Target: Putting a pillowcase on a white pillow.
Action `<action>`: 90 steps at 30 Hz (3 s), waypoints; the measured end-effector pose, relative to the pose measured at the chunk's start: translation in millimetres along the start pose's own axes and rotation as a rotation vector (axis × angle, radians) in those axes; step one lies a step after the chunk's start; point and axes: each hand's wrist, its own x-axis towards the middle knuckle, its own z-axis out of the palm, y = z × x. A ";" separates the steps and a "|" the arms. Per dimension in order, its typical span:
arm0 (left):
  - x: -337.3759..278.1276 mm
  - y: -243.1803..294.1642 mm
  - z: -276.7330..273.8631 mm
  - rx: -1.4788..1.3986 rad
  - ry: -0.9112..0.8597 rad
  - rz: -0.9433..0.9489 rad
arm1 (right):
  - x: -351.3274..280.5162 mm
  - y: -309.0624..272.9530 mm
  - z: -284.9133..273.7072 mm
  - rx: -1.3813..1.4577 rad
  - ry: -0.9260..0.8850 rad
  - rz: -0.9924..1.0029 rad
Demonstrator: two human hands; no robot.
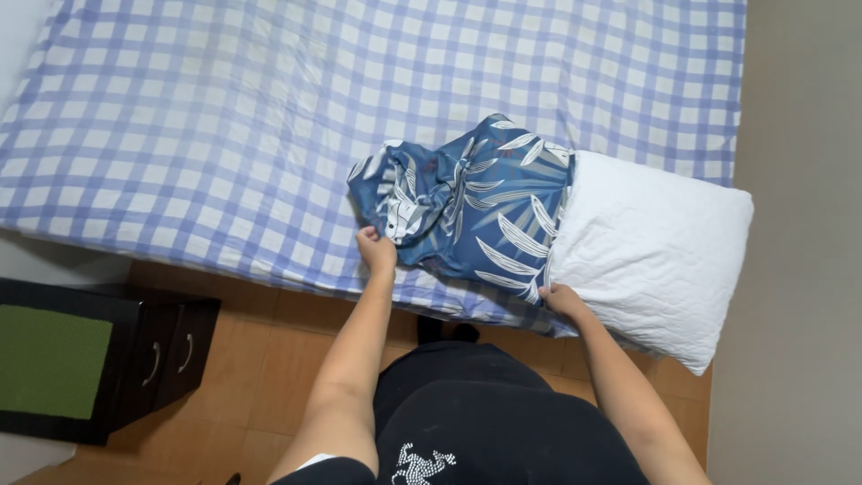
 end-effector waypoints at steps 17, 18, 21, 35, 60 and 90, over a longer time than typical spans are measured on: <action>76.4 54.8 44.7 0.391 -0.465 0.271 | -86.6 -204.9 -9.4 -0.081 0.438 -0.184; 87.4 53.7 55.7 0.390 -0.491 0.273 | -83.3 -220.5 -5.0 -0.076 0.454 -0.162; 127.3 56.9 81.8 0.489 -0.547 0.181 | -63.8 -271.2 19.8 0.044 0.343 -0.128; 257.1 44.2 141.9 0.388 -0.923 -0.341 | 114.8 -288.7 230.2 0.134 0.378 0.201; 42.2 138.4 159.0 0.263 -1.257 0.415 | -34.4 -236.4 32.2 0.462 0.656 0.085; -153.2 83.5 331.2 0.592 -0.972 0.478 | 16.7 -99.3 -237.8 0.260 0.017 -0.086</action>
